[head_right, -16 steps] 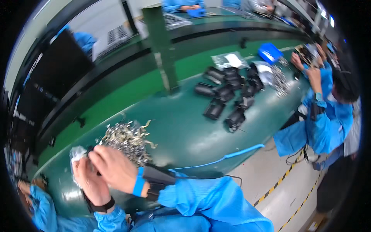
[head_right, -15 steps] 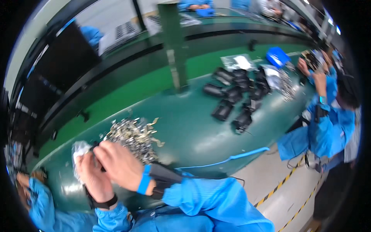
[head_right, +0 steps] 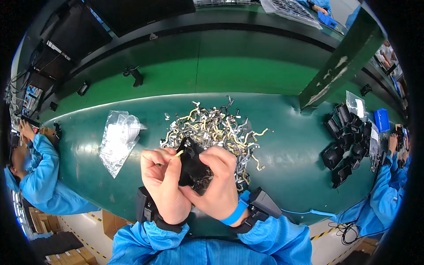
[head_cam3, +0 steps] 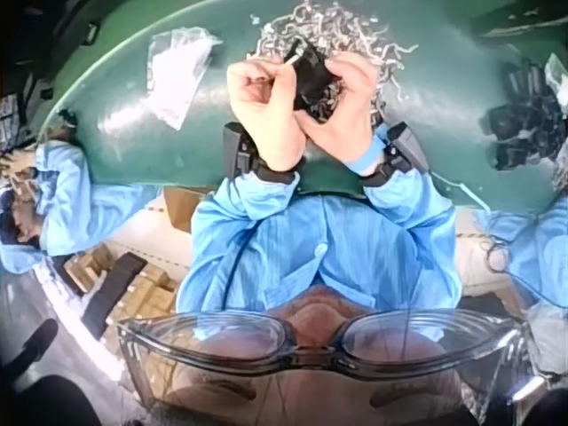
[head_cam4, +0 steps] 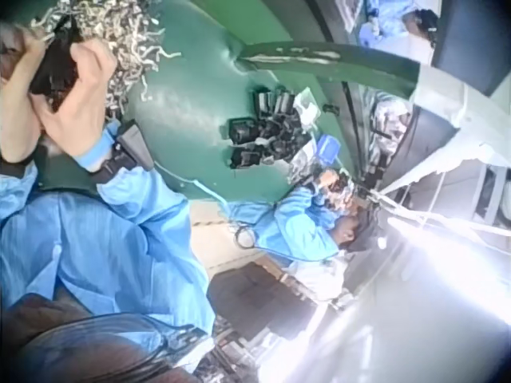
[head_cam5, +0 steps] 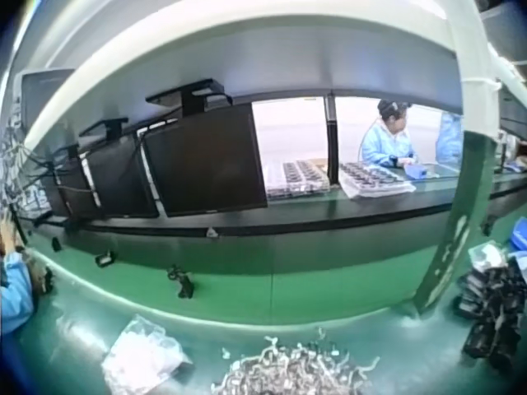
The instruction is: The person is manually assembling wires and connectors into a black plastic housing on an assembly line.
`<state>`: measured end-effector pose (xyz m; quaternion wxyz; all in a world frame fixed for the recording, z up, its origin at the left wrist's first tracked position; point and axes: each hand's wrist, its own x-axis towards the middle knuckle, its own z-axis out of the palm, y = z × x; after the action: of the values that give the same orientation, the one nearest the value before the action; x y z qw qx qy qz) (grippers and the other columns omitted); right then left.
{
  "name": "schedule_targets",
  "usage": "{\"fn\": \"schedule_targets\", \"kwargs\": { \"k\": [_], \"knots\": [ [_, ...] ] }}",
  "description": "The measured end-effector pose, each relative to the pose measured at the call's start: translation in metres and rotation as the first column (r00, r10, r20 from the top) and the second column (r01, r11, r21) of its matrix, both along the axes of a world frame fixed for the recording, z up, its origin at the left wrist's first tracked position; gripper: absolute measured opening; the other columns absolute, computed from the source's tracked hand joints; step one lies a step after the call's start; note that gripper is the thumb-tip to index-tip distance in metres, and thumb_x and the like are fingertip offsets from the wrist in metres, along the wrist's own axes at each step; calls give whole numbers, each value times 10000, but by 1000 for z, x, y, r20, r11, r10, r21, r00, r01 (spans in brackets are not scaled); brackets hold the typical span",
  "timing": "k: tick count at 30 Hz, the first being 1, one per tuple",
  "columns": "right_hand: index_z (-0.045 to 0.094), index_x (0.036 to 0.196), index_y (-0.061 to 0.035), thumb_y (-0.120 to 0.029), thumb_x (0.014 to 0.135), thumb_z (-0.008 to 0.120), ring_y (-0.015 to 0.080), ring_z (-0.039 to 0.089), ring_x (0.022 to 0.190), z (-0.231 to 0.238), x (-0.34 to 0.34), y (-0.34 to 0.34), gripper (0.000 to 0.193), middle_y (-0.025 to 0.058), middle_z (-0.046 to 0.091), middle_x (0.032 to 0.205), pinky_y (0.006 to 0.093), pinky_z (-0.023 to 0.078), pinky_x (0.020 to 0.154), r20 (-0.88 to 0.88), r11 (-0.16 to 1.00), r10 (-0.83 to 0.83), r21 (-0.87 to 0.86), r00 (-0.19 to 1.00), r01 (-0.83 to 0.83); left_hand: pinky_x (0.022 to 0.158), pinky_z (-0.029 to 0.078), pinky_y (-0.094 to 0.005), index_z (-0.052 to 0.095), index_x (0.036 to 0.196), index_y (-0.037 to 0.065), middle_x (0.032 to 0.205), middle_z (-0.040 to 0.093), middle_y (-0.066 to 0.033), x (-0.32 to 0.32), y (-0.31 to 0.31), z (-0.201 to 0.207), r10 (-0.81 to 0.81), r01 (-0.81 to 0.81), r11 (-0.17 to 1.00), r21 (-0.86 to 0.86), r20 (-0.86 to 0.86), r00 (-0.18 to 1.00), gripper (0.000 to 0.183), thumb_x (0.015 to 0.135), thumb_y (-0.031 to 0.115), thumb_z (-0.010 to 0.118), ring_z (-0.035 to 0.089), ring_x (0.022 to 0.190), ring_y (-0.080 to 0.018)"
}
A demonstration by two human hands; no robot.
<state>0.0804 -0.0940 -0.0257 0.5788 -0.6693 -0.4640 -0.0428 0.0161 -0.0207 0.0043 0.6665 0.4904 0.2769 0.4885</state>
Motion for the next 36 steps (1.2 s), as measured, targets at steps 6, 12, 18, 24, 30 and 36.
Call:
{"fn": "schedule_targets", "kwargs": {
  "k": [6, 12, 18, 24, 30, 36],
  "knots": [
    [450, 1162, -41, -38, 548, 844, 340, 472, 1060, 4, 4, -3, 730, 170, 453, 1151, 415, 453, 861, 16, 997, 30, -77, 999, -29, 932, 349, -337, 410, 903, 93, 827, 502, -25, -2, 5, -3, -18, 19, 1000, 13, -45, 999, 253, 825, -78, 580, 462, 934, -159],
    [454, 1165, -55, -13, 526, 851, 335, 462, 1067, 5, 8, -4, 753, 168, 432, 1164, 409, 455, 860, -30, 995, 53, -83, 998, -55, 942, 392, -361, 419, 900, 85, 836, 553, -47, -7, 10, -6, -30, 39, 996, 86, -109, 994, 325, 755, -140, 603, 508, 942, -177],
    [430, 1226, -65, 26, 534, 833, 339, 473, 1053, 7, 7, -7, 806, 176, 396, 1189, 401, 479, 836, -15, 982, 111, -150, 994, -112, 921, 406, -365, 428, 897, 76, 832, 577, -55, -7, 9, -9, -8, 48, 972, 229, -172, 985, 321, 741, -132, 617, 518, 910, -180],
    [416, 1249, -72, 50, 526, 827, 341, 473, 1052, 7, 12, -7, 841, 185, 371, 1198, 405, 488, 837, -74, 980, 148, -123, 986, -156, 912, 414, -343, 457, 919, 59, 879, 588, -60, -6, 11, -4, -79, 106, 984, 146, -180, 980, 299, 758, -118, 636, 531, 926, -173],
    [304, 1252, -88, 17, 580, 836, 277, 419, 1160, 0, 13, -10, 864, 189, 318, 1262, 412, 405, 980, -285, 973, 173, -98, 943, -208, 1012, 368, -358, 530, 1068, 11, 1160, 565, -133, -10, 12, -11, -213, 212, 975, -60, -8, 977, 283, 807, -27, 634, 518, 1115, -201],
    [314, 1262, -84, -10, 612, 829, 276, 435, 1162, -8, 15, -8, 833, 185, 322, 1291, 371, 452, 875, -369, 985, 157, -5, 916, -171, 1094, 300, -396, 549, 1258, -62, 1415, 414, -187, -14, 4, -15, -357, 356, 934, -37, -13, 934, 506, 867, 255, 600, 426, 1293, -269]
  ]
}}
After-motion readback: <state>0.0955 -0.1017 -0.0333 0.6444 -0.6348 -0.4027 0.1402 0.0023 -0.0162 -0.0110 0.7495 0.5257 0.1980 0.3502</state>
